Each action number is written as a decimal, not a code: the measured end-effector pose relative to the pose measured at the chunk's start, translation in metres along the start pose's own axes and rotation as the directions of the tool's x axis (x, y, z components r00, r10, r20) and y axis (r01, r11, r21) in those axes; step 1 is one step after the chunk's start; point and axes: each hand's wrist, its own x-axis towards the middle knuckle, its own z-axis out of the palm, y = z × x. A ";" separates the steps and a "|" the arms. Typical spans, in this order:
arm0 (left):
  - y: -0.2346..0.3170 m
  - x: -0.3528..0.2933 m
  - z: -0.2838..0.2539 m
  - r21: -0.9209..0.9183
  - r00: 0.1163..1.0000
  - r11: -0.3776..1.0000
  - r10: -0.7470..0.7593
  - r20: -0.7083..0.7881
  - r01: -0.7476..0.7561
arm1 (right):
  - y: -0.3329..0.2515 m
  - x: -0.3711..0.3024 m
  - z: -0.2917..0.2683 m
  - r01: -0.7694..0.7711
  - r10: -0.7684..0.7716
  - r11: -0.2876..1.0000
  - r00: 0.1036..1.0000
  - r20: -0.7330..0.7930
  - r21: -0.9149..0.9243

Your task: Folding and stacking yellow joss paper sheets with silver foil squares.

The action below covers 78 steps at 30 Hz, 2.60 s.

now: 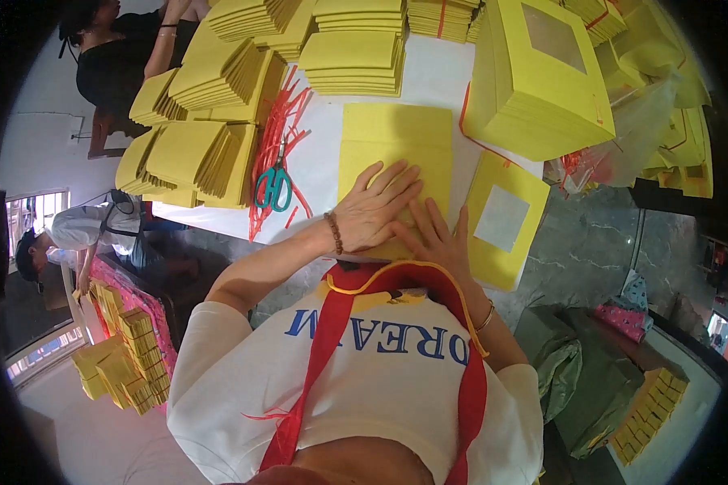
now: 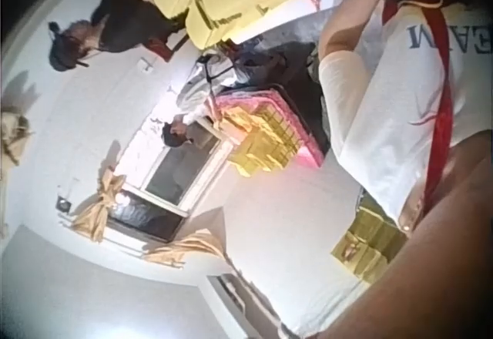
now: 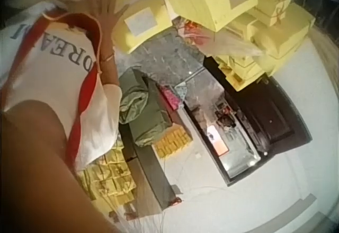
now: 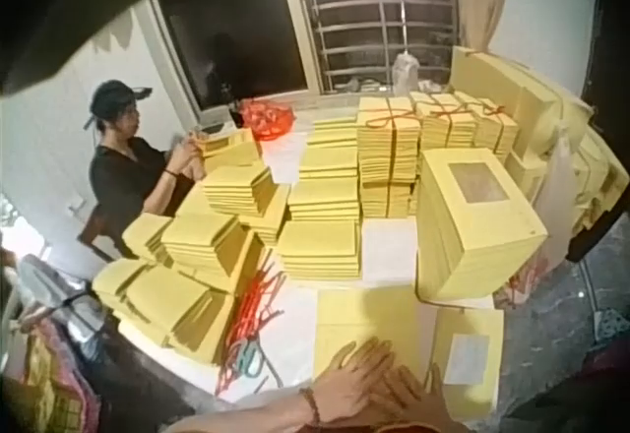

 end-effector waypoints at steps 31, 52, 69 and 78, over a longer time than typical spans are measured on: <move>0.015 0.002 0.001 0.423 0.980 0.903 0.143 -0.139 -0.072 | 0.022 -0.006 -0.024 -0.411 0.344 0.324 0.890 0.298 0.852; -0.227 0.088 -0.023 0.322 0.962 0.915 -0.184 -0.201 0.243 | 0.003 -0.012 -0.003 -0.410 0.536 0.194 0.805 0.254 0.891; -0.229 0.091 -0.016 0.163 0.963 0.952 -0.268 0.028 0.260 | 0.013 -0.008 -0.002 -0.408 0.527 0.413 0.836 0.151 0.814; -0.250 0.085 0.000 0.117 0.985 0.979 -0.160 -0.073 0.167 | 0.012 -0.006 0.002 -0.402 0.539 0.439 0.833 0.122 0.804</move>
